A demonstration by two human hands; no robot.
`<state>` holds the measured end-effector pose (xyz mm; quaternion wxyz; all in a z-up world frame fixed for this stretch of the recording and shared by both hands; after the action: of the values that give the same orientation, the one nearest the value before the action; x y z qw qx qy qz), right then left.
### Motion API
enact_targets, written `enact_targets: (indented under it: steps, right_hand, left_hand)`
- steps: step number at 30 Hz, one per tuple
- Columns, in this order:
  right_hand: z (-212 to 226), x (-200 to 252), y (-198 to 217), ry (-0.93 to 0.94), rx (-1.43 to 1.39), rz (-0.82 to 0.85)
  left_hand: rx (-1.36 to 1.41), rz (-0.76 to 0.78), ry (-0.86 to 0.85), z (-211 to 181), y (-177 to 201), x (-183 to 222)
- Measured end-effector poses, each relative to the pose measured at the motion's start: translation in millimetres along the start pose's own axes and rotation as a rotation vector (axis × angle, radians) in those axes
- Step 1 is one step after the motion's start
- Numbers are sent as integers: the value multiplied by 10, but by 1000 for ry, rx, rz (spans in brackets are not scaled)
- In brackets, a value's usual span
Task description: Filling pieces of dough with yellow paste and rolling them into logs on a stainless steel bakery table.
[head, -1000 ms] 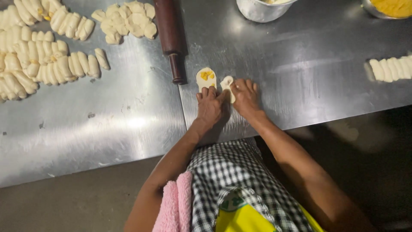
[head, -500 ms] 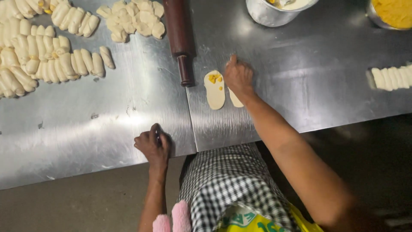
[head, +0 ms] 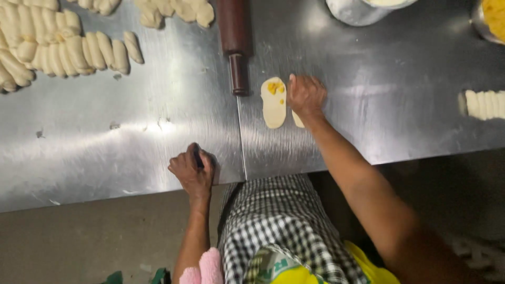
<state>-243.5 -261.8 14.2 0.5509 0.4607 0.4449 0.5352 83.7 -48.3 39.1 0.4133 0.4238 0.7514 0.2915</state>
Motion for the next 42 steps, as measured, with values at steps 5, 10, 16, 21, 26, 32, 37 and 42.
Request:
enact_targets:
  steps: [5, 10, 16, 21, 26, 32, 37, 42]
  right_hand:
    - [31, 139, 131, 357, 38, -473]
    - [-48, 170, -89, -3, 31, 220]
    - [102, 49, 235, 426, 9, -442]
    - [89, 229, 147, 370, -95, -496]
    - [-72, 185, -51, 305, -32, -211]
    - [28, 463, 125, 406, -53, -425]
    - [-40, 631, -23, 160, 27, 127]
    - [7, 477, 114, 298, -11, -125]
  left_hand:
    - [33, 25, -71, 64, -1, 123]
    - [45, 17, -22, -5, 31, 105]
    - [77, -60, -28, -109, 86, -90]
    - [71, -39, -15, -152, 107, -114]
    - [49, -16, -33, -76, 54, -13]
    - [51, -36, -52, -81, 78, 22]
    - [9, 6, -45, 18, 27, 238]
    - [86, -13, -73, -22, 18, 42]
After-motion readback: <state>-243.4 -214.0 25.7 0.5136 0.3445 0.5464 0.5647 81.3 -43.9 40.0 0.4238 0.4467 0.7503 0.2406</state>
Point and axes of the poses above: each hand's wrist, its own x-axis away from the middle knuckle, its own y-axis out of the back of the hand, z = x × y, the point moved 4 cm from there along -x, towards the middle knuckle, and after that the axes turned 6 degrees about x, right-handed, at the moved point
